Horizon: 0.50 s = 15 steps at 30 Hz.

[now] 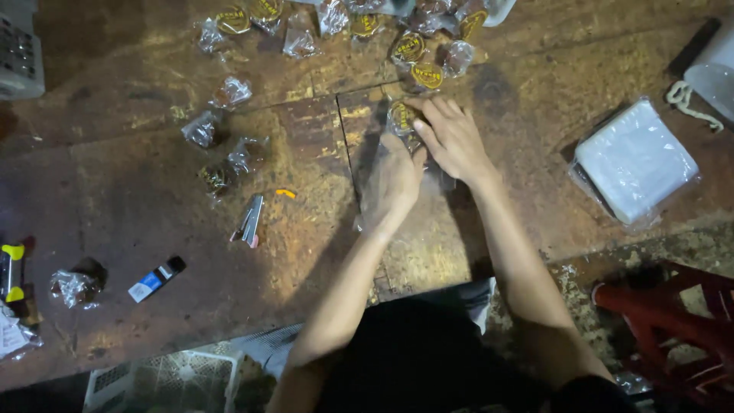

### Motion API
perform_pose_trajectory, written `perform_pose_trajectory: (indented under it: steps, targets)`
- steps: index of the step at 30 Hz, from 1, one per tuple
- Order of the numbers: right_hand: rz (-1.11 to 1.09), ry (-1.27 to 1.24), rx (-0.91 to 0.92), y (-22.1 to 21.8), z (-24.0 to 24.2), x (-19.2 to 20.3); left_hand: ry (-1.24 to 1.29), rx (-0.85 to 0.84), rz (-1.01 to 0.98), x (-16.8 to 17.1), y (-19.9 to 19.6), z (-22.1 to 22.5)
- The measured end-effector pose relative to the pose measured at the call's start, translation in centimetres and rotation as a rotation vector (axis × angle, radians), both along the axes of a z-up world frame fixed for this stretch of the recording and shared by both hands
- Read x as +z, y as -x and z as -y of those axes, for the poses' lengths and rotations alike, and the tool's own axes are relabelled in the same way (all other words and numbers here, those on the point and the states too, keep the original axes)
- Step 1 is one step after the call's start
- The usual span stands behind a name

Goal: Packaging individually wrapped gold-colored items into clear plastic bags.

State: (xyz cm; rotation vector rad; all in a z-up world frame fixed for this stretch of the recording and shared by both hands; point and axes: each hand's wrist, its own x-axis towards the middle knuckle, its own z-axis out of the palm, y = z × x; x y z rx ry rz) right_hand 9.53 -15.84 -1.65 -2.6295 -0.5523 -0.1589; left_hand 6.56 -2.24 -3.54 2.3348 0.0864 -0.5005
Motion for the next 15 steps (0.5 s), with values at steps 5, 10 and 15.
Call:
perform_pose_trajectory:
  steps: [5,10,15]
  targets:
    - [-0.144,0.023,0.028,-1.0,1.4,-1.7,0.996,0.511,-0.002,-0.4,1.0,-0.6]
    - [-0.09,0.244,0.003,-0.9,1.2,-2.9,0.431,0.242,0.25,-4.9,1.2,-1.2]
    - [-0.029,0.411,-0.042,-0.8,0.8,-2.6,-0.075,-0.094,0.185,-3.4,2.7,-3.4]
